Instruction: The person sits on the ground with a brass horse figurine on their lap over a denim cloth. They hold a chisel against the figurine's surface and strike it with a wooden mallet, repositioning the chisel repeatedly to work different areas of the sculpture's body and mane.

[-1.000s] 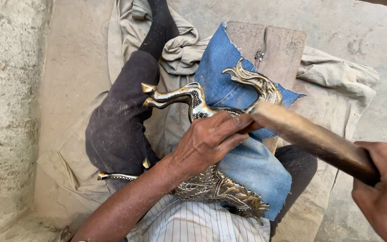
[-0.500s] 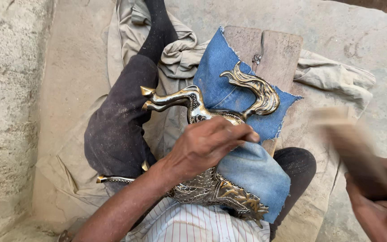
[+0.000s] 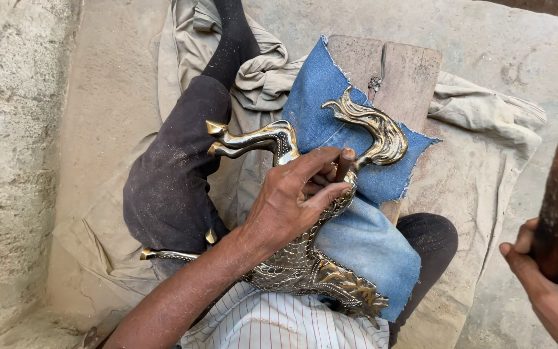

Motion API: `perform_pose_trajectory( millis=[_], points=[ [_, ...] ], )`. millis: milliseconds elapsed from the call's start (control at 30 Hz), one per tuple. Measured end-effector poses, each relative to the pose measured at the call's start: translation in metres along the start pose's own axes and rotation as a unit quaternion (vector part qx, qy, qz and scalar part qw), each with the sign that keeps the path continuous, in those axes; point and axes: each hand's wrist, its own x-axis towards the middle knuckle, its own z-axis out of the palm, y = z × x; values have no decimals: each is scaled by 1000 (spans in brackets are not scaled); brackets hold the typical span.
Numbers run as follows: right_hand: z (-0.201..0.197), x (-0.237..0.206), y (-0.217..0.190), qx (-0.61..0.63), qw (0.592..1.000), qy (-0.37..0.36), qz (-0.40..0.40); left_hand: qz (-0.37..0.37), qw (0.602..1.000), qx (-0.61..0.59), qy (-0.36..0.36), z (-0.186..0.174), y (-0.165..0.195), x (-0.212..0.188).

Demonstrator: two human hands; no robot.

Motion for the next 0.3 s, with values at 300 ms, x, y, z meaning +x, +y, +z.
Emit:
perform_pose_trajectory(
  millis=[300],
  points=[
    [-2,16,40,-81,996,-20,-26,141,980,130,-60,-2,-10,1]
  ],
)
